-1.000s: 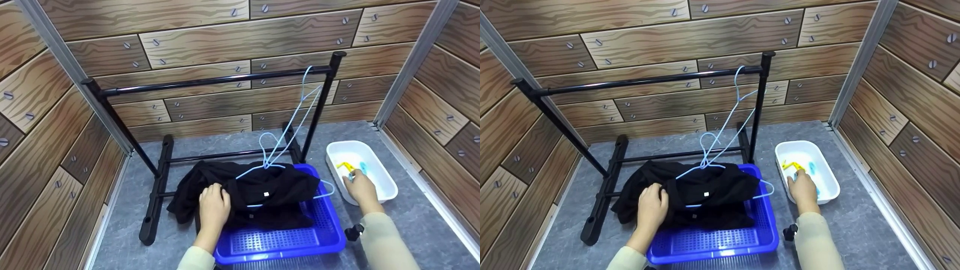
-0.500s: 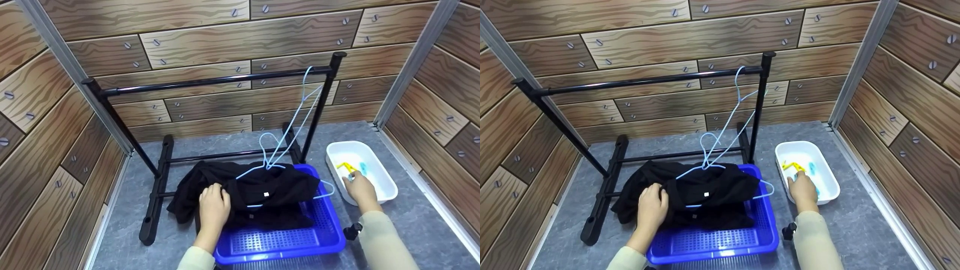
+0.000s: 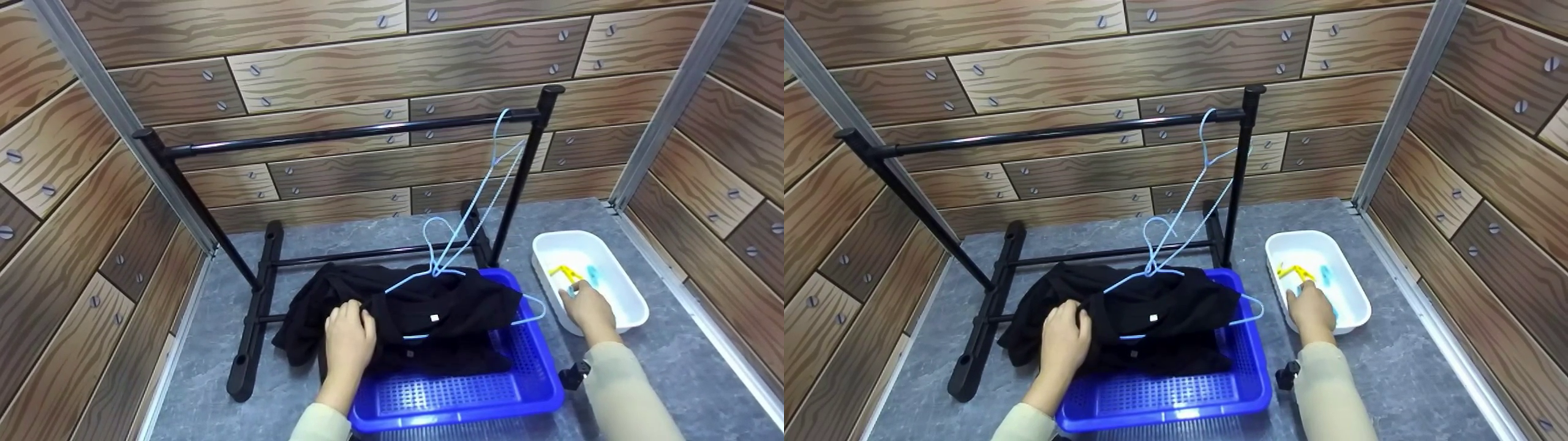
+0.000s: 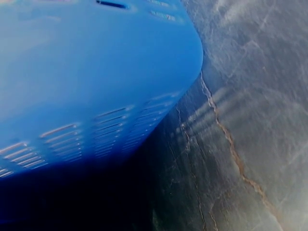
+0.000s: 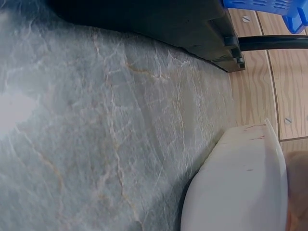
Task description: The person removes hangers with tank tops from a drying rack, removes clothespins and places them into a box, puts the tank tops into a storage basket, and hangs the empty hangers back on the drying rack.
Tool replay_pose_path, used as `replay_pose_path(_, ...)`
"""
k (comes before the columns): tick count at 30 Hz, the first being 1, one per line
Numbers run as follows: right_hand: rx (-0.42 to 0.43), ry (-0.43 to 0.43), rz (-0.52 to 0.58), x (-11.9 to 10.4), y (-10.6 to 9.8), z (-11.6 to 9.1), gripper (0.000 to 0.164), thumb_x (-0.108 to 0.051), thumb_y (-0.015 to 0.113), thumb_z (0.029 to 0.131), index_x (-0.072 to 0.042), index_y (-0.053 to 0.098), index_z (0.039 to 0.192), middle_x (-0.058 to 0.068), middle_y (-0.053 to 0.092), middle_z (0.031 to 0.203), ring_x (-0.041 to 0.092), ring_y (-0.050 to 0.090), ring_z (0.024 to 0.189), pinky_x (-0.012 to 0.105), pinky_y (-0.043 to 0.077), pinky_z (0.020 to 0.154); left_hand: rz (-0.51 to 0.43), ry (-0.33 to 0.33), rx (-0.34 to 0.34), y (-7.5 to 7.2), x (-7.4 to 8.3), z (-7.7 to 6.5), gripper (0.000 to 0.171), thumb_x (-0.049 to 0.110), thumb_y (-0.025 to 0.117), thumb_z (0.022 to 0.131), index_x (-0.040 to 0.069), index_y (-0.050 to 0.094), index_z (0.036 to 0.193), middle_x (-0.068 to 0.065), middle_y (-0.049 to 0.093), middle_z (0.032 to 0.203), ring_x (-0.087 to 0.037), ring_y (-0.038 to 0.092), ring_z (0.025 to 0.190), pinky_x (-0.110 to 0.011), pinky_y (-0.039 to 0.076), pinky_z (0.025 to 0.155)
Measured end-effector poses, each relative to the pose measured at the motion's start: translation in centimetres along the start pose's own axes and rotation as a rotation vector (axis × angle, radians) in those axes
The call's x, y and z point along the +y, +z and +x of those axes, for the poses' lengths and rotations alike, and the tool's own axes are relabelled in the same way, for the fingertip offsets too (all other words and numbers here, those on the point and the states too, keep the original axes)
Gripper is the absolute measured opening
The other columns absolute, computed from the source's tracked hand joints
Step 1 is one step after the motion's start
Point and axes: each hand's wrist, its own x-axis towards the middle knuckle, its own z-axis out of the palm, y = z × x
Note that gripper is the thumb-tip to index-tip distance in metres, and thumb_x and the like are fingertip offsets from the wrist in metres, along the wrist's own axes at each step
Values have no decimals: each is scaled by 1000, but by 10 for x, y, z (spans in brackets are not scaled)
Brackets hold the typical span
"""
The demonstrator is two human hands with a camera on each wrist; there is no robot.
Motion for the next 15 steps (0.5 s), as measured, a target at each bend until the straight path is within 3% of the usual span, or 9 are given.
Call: replay_pose_path(15,-27,35,-11,-4,-4,0,55,-39,45,93,4,45,127,31,47,124,50,47,107,58,39,82,0,14,28,1,0,0,12,18,53,84,8,54,78,-5,55,70,-29,50,67,-40,39,65)
